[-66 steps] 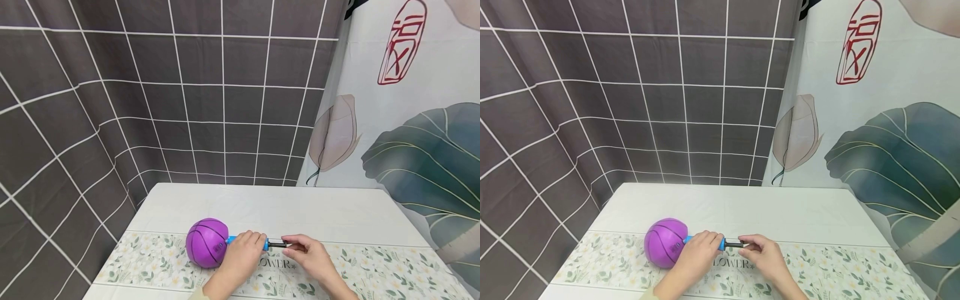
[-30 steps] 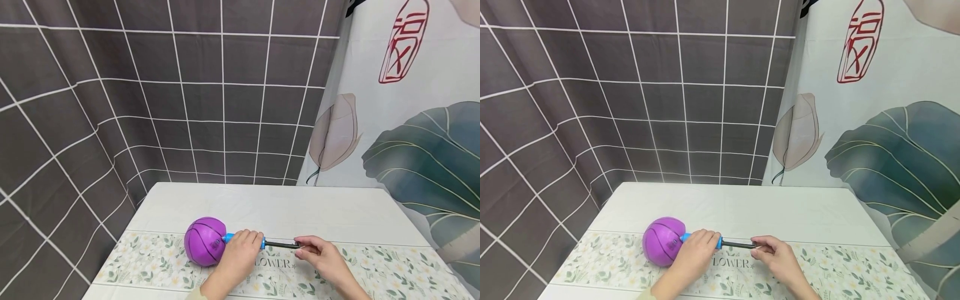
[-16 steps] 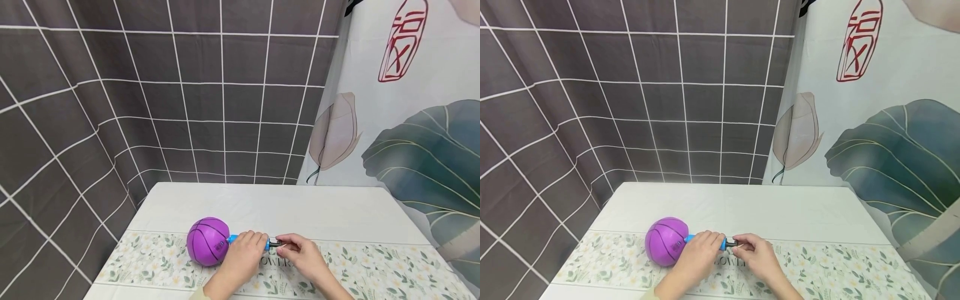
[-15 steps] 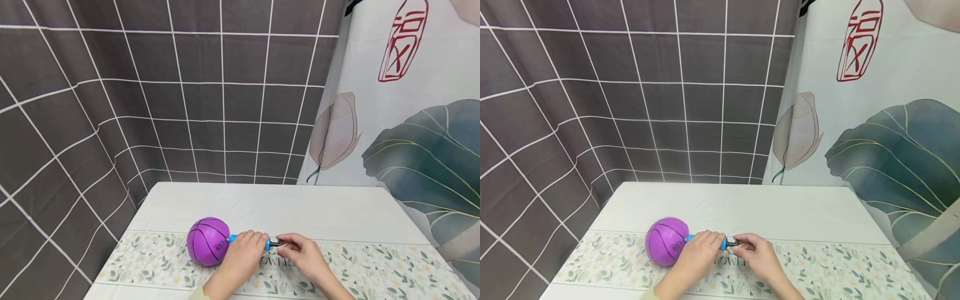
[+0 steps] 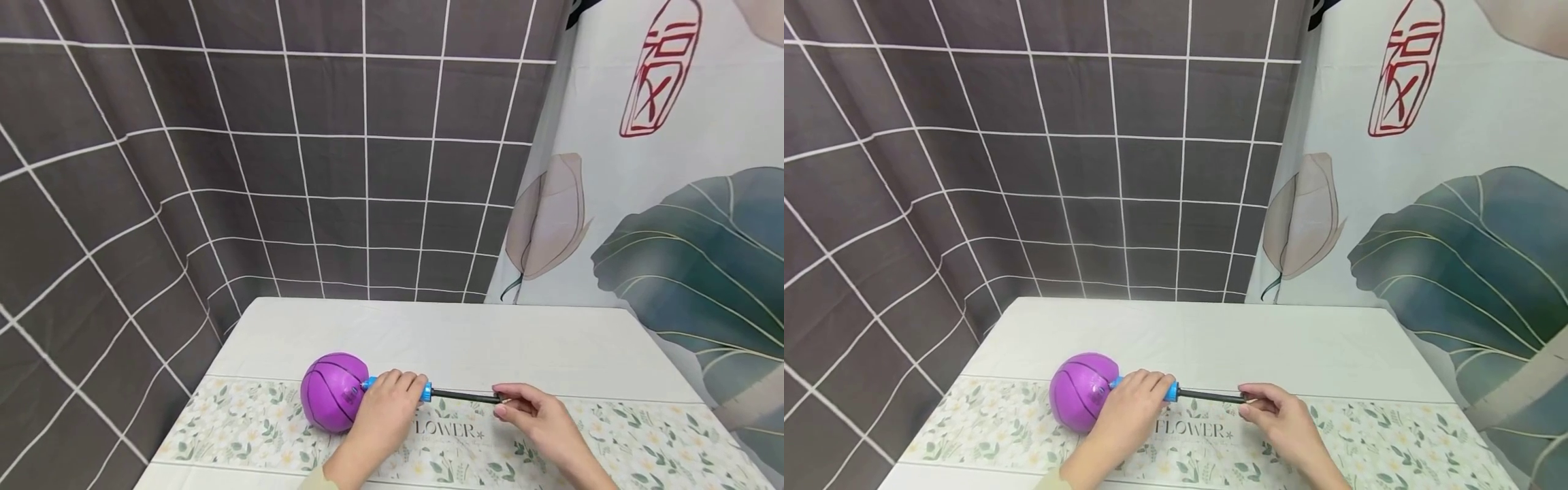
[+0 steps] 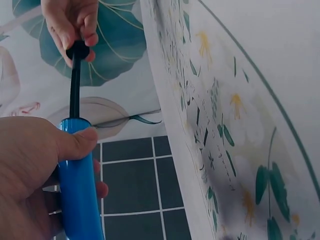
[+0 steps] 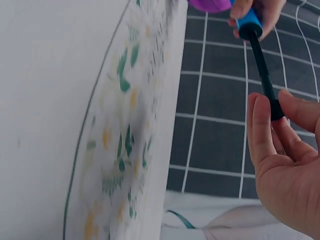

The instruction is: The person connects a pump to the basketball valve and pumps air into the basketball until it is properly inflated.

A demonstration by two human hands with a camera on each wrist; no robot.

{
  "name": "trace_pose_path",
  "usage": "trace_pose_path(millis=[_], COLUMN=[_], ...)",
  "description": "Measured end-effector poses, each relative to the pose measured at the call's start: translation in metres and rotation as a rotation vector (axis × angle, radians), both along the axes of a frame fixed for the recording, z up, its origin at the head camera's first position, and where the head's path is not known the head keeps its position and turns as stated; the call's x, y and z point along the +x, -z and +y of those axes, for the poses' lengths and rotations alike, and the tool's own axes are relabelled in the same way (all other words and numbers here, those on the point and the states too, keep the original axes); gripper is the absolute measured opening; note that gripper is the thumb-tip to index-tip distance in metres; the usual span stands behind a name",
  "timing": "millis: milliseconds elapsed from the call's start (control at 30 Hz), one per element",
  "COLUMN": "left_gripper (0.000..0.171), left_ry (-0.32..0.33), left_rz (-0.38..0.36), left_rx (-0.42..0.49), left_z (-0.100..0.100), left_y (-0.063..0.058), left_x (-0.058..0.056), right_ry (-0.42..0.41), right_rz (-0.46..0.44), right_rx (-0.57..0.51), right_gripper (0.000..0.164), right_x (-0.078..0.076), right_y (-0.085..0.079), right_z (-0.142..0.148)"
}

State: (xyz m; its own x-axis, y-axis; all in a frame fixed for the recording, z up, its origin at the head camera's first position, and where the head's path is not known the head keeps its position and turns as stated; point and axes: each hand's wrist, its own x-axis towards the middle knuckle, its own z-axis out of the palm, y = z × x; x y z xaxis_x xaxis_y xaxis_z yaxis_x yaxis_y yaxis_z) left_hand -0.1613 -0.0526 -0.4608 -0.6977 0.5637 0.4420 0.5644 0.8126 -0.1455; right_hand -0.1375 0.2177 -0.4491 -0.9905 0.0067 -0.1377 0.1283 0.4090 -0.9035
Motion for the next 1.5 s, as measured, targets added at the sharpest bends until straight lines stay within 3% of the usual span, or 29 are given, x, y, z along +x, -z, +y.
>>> trace_pose_path(millis=[233,400,567,800,1033,1200,1500], left_gripper=[0.041,0.040,0.036,0.042,0.040,0.037,0.041], left_ry=[0.027,0.056,0.061,0.087,0.104,0.100,0.059], left_rz=[0.039,0.087,0.120,0.118,0.107,0.087,0.030], left_rx=[-0.007,-0.006,-0.008,-0.013,0.016,0.015,-0.005], left_z=[0.000,0.002,0.008,0.014,0.009,0.002,-0.005], left_y=[-0.001,0.003,0.006,0.009,0.007,0.006,0.000], left_x=[0.000,0.001,0.003,0.006,0.003,0.001,-0.003], right_ry=[0.017,-0.037,-0.075,-0.117,-0.134,-0.113,-0.002], right_rz=[0.026,0.097,0.165,0.176,0.103,0.080,0.021], right_rx=[0.010,0.048,0.014,-0.018,-0.100,-0.070,-0.001], right_gripper=[0.040,0.037,0.033,0.030,0.039,0.039,0.040], right_x=[0.001,0.001,-0.002,-0.007,-0.005,-0.002,0.001], right_y=[-0.001,0.001,0.005,0.010,0.006,0.002,-0.004], right_z=[0.000,-0.014,-0.037,-0.058,-0.046,-0.026,0.002])
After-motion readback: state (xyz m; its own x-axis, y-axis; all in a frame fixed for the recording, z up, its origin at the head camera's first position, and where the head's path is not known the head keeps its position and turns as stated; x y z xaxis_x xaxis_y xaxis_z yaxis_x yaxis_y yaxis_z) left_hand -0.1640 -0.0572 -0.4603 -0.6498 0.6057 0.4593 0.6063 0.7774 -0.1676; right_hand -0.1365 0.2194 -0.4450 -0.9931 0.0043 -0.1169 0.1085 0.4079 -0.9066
